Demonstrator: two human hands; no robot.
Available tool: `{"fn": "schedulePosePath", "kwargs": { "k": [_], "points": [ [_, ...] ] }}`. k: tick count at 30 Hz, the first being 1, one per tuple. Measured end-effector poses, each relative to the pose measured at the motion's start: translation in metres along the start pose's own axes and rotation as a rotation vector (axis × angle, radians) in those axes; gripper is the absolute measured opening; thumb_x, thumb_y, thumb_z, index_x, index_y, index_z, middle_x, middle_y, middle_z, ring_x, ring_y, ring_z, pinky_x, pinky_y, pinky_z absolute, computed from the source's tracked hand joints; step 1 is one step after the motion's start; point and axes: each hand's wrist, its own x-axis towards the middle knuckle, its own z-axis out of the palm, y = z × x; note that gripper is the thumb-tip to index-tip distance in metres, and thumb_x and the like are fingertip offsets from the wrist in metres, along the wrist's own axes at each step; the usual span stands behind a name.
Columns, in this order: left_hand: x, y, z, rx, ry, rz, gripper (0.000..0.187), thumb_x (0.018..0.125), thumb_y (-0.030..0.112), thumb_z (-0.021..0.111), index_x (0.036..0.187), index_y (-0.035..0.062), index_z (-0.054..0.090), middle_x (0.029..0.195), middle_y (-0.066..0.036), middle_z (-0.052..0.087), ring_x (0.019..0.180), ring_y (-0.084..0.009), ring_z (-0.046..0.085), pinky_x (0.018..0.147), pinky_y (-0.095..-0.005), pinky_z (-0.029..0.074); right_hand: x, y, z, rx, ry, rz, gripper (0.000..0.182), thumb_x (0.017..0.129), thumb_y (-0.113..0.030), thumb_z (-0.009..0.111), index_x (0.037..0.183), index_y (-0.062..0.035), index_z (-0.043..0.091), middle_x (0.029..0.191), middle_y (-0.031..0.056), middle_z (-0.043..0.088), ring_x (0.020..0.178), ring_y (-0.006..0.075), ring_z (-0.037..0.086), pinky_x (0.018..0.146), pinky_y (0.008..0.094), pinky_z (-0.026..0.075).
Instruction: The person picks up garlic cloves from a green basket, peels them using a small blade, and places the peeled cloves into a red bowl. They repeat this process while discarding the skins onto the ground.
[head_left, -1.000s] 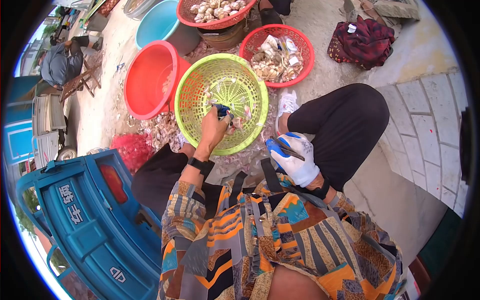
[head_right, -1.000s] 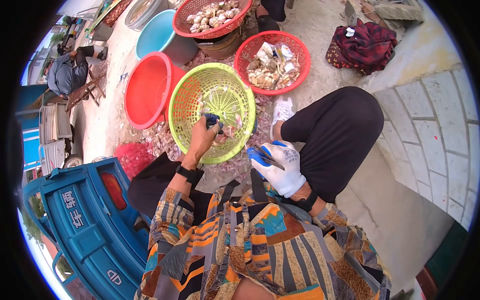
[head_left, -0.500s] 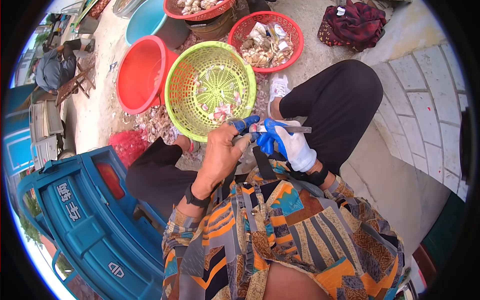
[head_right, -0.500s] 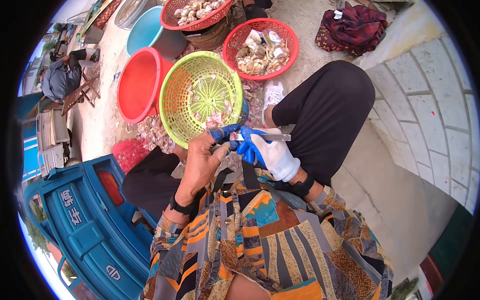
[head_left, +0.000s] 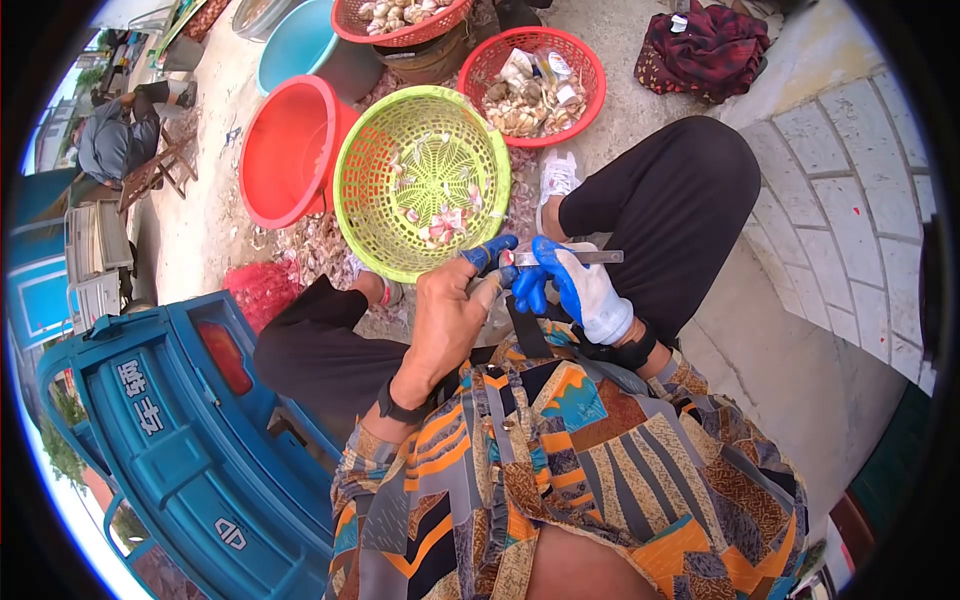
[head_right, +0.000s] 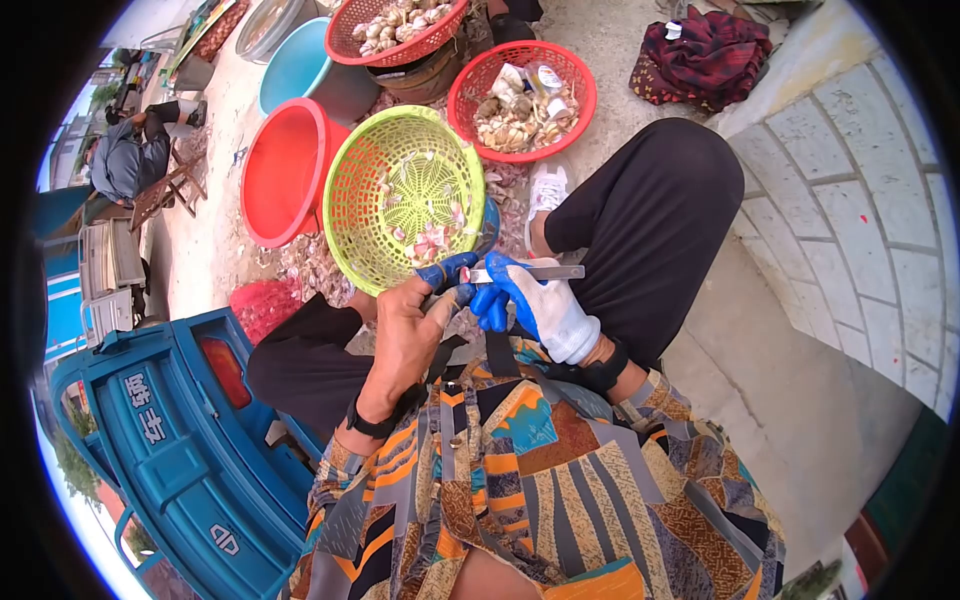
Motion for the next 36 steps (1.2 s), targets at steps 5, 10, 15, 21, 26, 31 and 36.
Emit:
{"fn": "schedulePosePath", "kwargs": {
  "k": [5,10,15,21,26,31,36],
  "points": [
    [-0.002,-0.015,0.004,-0.103,-0.013,-0.056,0.029,0.091,-0.002,0.063,0.119,-0.0010,0.069,0.098,-0.012,0.075,0.087,-0.0110,0.067,0.079,-0.0284,0.054,0.002,0.002,-0.002,0.319,-0.003,0.231,0.034,0.108,-0.024,0.048,0.120,0.0051,0.062,0.088,0.0151,0.070,0.067,0.0166,0.064,0.061,0.0304,0.052],
    [0.000,-0.016,0.009,-0.338,0.033,-0.134,0.027,0.094,-0.004,0.060,0.120,-0.0043,0.068,0.104,-0.009,0.074,0.093,-0.0113,0.067,0.085,-0.0279,0.054,0.003,0.015,-0.009,0.379,-0.011,0.400,0.034,0.107,-0.025,0.049,0.116,0.0039,0.065,0.089,0.0150,0.071,0.069,0.0166,0.066,0.062,0.0308,0.052],
    [0.003,-0.008,0.000,-0.537,0.053,-0.162,0.028,0.096,0.001,0.063,0.124,-0.0057,0.065,0.108,-0.008,0.072,0.097,-0.0115,0.066,0.086,-0.0270,0.055,0.003,-0.008,0.005,-0.512,0.186,0.116,0.022,0.093,-0.016,0.070,0.102,0.0030,0.071,0.087,0.0109,0.071,0.077,0.0183,0.068,0.069,0.0324,0.052],
    [0.000,-0.022,-0.001,-0.287,-0.020,-0.126,0.031,0.094,-0.004,0.059,0.124,-0.0012,0.067,0.105,-0.007,0.072,0.092,-0.0101,0.064,0.083,-0.0263,0.051,0.006,-0.006,0.000,-0.351,0.097,-0.255,0.020,0.090,-0.013,0.072,0.100,0.0042,0.069,0.088,0.0135,0.068,0.080,0.0245,0.066,0.073,0.0363,0.052],
    [-0.001,-0.019,-0.009,-0.032,-0.154,-0.069,0.033,0.091,-0.005,0.060,0.123,-0.0013,0.067,0.105,-0.010,0.072,0.094,-0.0109,0.063,0.084,-0.0273,0.050,0.007,-0.012,-0.001,-0.165,0.005,-0.084,0.020,0.094,-0.012,0.067,0.105,0.0040,0.068,0.093,0.0136,0.069,0.083,0.0196,0.066,0.074,0.0343,0.053],
    [-0.003,-0.016,-0.012,-0.316,-0.196,-0.143,0.030,0.094,-0.004,0.059,0.122,-0.0028,0.066,0.108,-0.007,0.071,0.097,-0.0105,0.062,0.089,-0.0272,0.050,-0.005,-0.009,0.000,0.013,0.062,0.161,0.029,0.100,-0.015,0.061,0.121,0.0046,0.060,0.102,0.0115,0.070,0.090,0.0125,0.067,0.078,0.0281,0.056],
    [-0.003,-0.015,-0.014,-0.367,-0.214,-0.167,0.023,0.098,-0.001,0.060,0.119,-0.0037,0.067,0.106,-0.004,0.071,0.094,-0.0100,0.064,0.087,-0.0266,0.054,0.000,0.003,-0.008,0.047,-0.047,0.211,0.030,0.101,-0.016,0.060,0.122,0.0047,0.059,0.104,0.0117,0.070,0.087,0.0102,0.067,0.073,0.0252,0.056]
  ]
}}
